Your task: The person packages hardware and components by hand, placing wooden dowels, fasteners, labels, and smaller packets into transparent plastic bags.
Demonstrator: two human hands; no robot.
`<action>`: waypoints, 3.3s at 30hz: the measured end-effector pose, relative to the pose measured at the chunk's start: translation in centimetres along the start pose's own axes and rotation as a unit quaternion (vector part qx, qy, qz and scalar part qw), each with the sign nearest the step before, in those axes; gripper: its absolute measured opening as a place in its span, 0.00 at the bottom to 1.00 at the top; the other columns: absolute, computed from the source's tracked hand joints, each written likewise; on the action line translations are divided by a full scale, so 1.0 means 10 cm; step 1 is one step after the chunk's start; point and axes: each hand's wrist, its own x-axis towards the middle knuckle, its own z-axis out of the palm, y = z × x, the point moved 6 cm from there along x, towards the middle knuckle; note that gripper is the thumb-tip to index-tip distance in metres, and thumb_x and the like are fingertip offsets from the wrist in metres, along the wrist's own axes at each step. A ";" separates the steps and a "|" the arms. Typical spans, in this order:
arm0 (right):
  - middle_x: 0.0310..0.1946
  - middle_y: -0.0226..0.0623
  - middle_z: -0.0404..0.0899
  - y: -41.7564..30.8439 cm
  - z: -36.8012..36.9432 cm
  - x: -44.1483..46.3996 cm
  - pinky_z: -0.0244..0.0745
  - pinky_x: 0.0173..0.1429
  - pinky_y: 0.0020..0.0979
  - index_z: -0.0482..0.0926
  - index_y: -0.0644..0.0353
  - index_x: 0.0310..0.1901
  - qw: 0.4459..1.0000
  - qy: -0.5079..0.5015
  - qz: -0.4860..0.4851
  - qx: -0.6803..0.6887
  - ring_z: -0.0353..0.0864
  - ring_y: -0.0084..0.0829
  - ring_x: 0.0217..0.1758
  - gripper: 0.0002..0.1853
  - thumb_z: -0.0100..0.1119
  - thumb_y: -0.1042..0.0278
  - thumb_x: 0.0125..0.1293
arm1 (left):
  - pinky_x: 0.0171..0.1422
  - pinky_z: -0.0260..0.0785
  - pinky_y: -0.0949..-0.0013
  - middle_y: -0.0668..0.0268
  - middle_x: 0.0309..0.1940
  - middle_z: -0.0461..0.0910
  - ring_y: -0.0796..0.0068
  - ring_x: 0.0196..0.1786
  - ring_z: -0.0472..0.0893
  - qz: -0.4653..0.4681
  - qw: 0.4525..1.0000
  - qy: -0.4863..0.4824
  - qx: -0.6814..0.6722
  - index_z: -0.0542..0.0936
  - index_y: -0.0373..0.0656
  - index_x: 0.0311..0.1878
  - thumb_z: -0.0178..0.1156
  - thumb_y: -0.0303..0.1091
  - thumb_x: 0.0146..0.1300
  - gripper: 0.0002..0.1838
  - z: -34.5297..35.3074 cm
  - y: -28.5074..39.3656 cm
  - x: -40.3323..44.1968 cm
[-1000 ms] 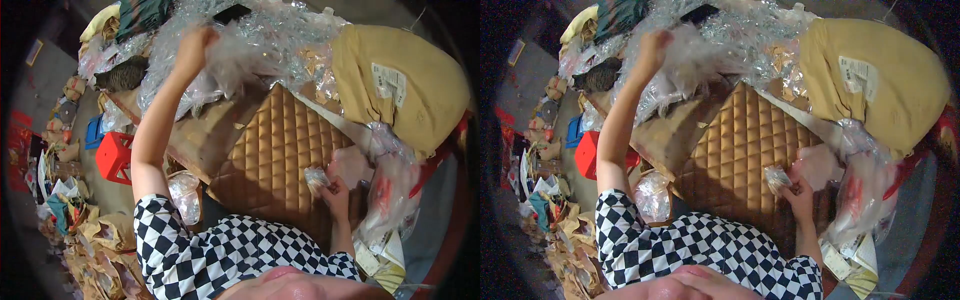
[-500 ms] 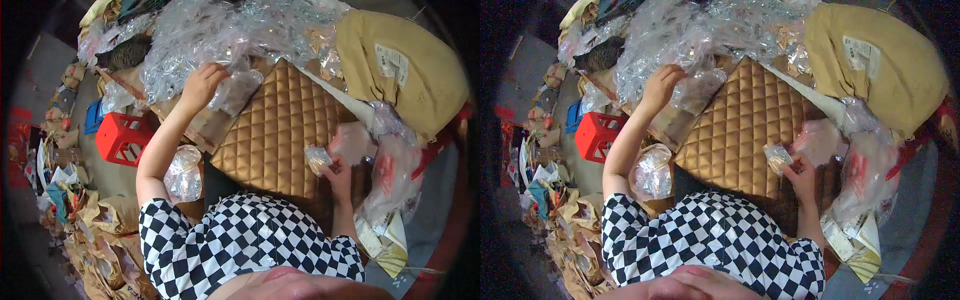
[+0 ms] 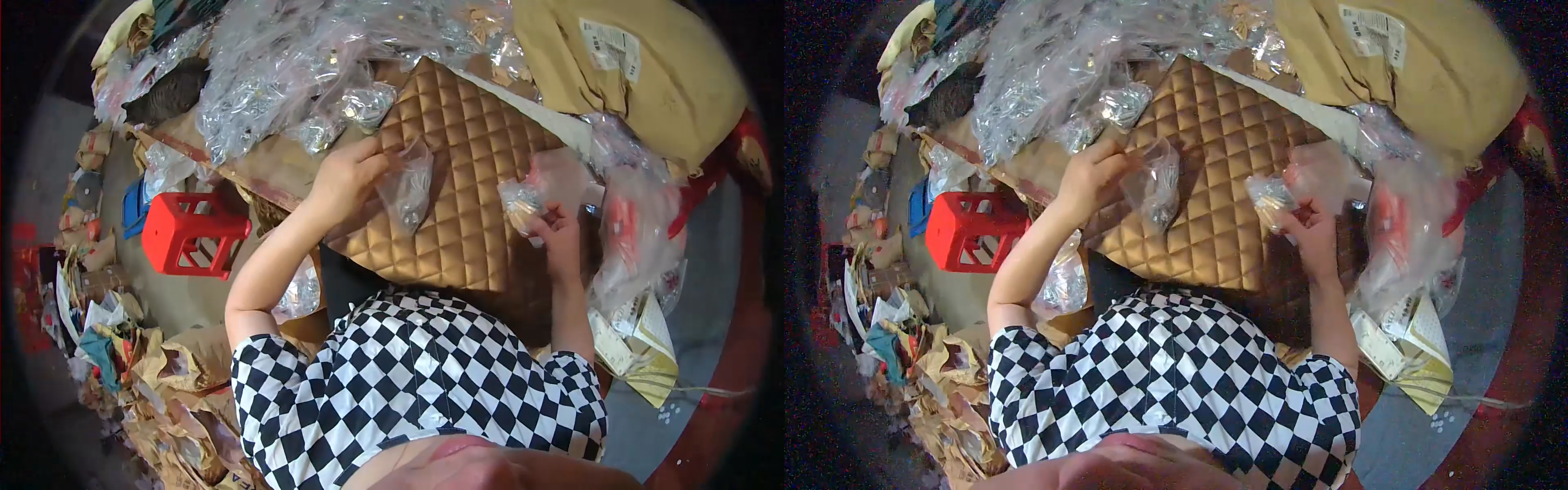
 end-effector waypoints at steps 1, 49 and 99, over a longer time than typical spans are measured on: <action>0.37 0.31 0.80 -0.03 -0.02 0.02 0.77 0.40 0.24 0.75 0.60 0.46 1.000 0.015 -0.011 -0.003 0.80 0.21 0.37 0.14 0.66 0.76 0.59 | 0.35 0.71 0.64 0.62 0.32 0.75 0.60 0.34 0.79 0.009 0.998 0.015 0.057 0.81 0.46 0.42 0.66 0.23 0.52 0.13 -0.01 -0.03 -0.06; 0.35 0.38 0.81 -1.09 1.93 0.07 0.76 0.43 0.35 0.79 0.58 0.37 0.801 -0.307 -0.350 -0.375 0.82 0.39 0.36 0.08 0.67 0.75 0.56 | 0.75 0.56 0.47 0.69 0.46 0.83 0.65 0.58 0.78 -0.031 0.985 -0.107 0.132 0.84 0.51 0.45 0.68 0.37 0.54 0.14 -0.26 0.35 -0.57; 0.39 0.43 0.84 -0.88 1.45 3.03 0.76 0.50 0.38 0.84 0.55 0.48 0.831 -0.146 -0.303 -0.443 0.83 0.42 0.45 0.12 0.61 0.64 0.64 | 0.44 0.75 0.71 0.59 0.34 0.84 0.75 0.37 0.84 -0.315 0.930 0.014 -0.191 0.82 0.35 0.44 0.62 0.29 0.66 0.07 1.00 -0.90 0.70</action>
